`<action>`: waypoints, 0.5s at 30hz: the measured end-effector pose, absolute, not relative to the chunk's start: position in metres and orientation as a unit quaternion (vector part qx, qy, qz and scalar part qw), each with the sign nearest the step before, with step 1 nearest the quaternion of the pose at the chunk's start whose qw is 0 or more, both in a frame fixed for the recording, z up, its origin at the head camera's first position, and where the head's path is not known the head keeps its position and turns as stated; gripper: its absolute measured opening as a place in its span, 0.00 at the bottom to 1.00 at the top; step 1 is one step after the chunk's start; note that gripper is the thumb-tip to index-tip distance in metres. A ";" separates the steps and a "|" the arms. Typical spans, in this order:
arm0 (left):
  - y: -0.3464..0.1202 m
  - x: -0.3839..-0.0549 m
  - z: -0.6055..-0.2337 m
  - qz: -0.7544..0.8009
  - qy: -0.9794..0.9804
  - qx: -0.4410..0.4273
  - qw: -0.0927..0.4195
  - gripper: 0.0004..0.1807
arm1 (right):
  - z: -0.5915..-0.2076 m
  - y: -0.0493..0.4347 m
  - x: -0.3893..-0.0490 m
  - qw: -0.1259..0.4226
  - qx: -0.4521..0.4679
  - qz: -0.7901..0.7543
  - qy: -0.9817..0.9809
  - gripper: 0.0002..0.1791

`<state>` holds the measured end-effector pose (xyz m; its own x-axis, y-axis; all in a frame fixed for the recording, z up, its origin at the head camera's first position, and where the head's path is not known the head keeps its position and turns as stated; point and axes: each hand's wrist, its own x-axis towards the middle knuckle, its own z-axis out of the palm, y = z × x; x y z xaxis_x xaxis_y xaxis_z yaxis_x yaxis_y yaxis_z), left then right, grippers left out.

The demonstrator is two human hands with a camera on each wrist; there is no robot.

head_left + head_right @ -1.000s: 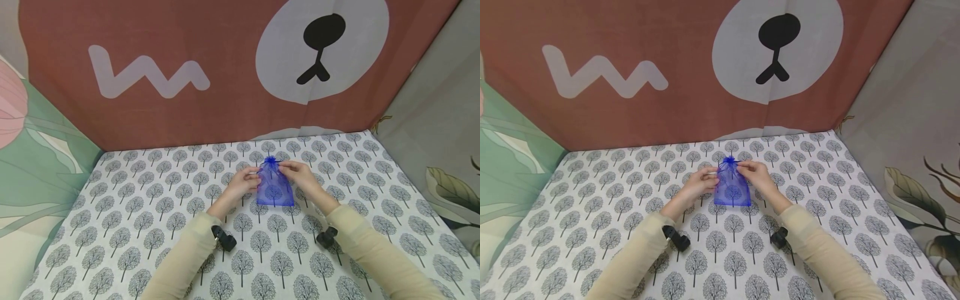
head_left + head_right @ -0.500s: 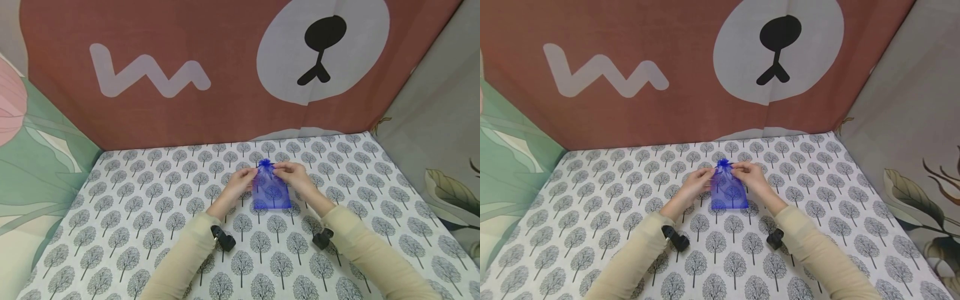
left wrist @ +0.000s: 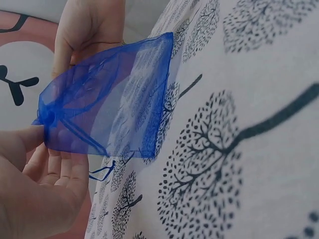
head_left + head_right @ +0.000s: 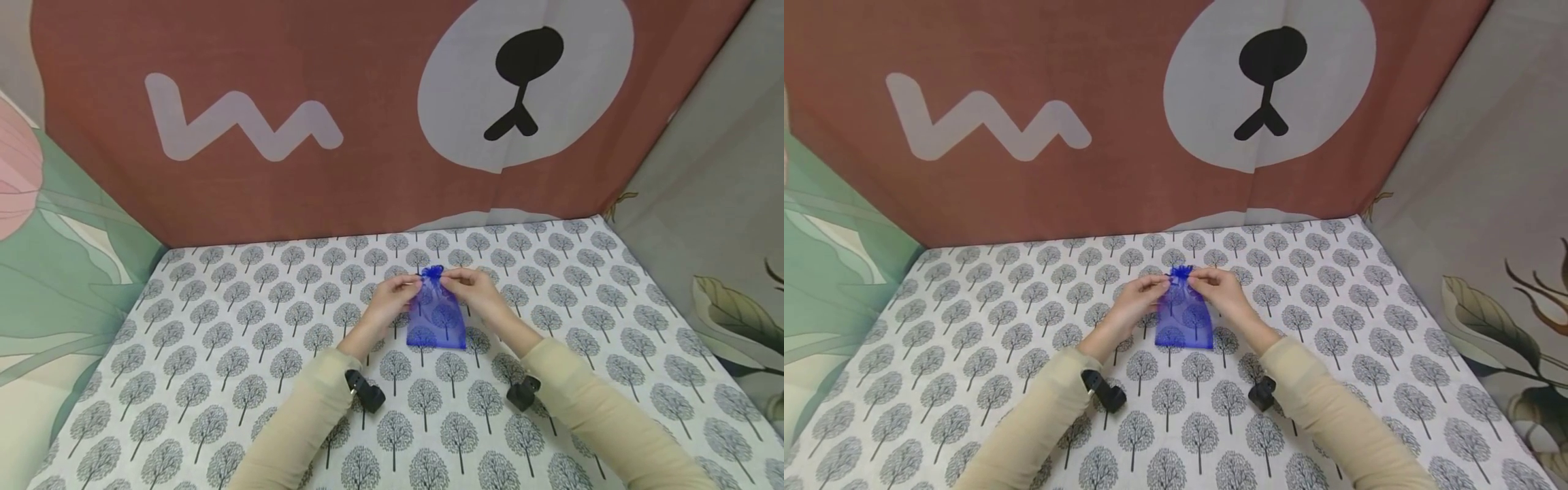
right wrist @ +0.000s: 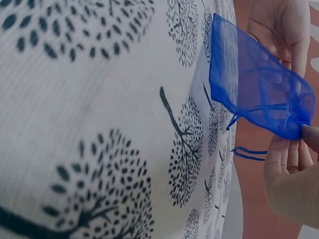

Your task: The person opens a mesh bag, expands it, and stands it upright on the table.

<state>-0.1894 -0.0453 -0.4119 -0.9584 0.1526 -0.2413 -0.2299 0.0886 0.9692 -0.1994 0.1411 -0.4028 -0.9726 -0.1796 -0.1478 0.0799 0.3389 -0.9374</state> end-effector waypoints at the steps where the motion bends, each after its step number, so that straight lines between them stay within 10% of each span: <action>1: -0.045 -0.189 -0.412 0.674 0.725 -0.025 0.140 0.18 | -0.403 0.141 -0.199 0.113 -0.030 -0.578 0.808 0.20; 15: -0.047 -0.188 -0.411 0.668 0.731 -0.032 0.135 0.17 | -0.402 0.136 -0.198 0.124 -0.005 -0.601 0.790 0.18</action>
<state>-0.1883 -0.0473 -0.4111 -0.9614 0.1340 -0.2405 -0.2274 0.1062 0.9680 -0.1985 0.1365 -0.4019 -0.9694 -0.1560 -0.1895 0.1410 0.2780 -0.9502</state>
